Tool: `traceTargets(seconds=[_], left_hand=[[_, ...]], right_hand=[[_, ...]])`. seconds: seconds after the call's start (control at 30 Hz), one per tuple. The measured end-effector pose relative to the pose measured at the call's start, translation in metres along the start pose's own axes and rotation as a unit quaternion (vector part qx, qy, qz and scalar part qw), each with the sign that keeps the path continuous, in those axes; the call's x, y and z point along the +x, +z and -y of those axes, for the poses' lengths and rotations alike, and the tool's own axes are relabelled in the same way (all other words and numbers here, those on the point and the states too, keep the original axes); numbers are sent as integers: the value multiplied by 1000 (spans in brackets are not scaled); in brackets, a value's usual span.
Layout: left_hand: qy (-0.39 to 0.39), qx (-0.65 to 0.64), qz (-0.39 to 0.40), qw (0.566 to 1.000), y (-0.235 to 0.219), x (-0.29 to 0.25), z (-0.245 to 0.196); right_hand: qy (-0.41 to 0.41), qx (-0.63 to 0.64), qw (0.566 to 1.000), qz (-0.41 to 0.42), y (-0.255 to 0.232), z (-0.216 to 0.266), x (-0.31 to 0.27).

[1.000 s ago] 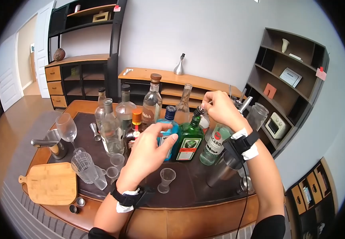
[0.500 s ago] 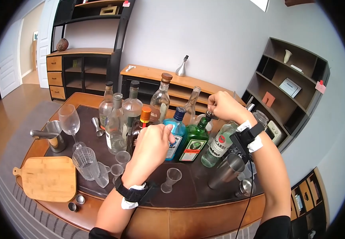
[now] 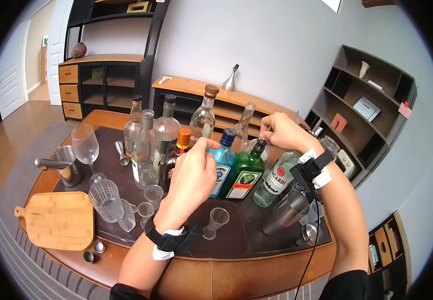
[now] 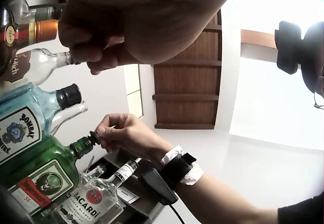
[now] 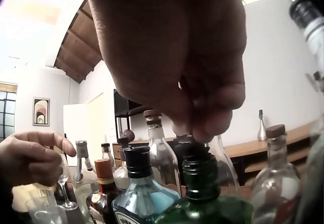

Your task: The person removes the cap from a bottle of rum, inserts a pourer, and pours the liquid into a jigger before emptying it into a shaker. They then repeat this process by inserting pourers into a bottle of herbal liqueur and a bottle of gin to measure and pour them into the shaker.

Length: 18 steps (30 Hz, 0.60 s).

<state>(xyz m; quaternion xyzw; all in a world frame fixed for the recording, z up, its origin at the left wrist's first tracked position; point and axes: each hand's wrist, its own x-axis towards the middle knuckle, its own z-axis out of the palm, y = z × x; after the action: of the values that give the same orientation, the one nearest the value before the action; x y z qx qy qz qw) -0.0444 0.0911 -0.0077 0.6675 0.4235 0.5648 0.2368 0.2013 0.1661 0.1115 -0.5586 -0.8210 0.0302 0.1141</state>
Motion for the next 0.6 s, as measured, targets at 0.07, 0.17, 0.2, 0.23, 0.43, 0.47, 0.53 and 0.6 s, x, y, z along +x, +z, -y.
traceTargets(seconds=[0.07,0.17,0.2,0.23,0.43,0.47,0.53,0.6], left_hand=[[14,-6,-7,1000,1,1,2],[-49,6,33,998,-6,0,-10],[-42,11,31,999,-5,0,-8],[-33,18,29,999,-3,-1,-7],[-33,17,51,998,-2,0,-4],[-37,19,53,998,-4,0,-4],[-35,19,45,998,-5,1,-2],[-43,19,47,998,-6,1,-3]], right_hand=[[22,30,999,20,0,-1,-2],[32,71,996,32,5,-9,-2],[34,75,996,33,7,-11,-2],[35,79,996,33,9,-12,-2],[-18,19,1000,6,13,-9,-2],[-13,23,1000,9,13,-9,-2],[0,31,999,14,13,-8,-2],[4,38,999,19,14,-6,-2]])
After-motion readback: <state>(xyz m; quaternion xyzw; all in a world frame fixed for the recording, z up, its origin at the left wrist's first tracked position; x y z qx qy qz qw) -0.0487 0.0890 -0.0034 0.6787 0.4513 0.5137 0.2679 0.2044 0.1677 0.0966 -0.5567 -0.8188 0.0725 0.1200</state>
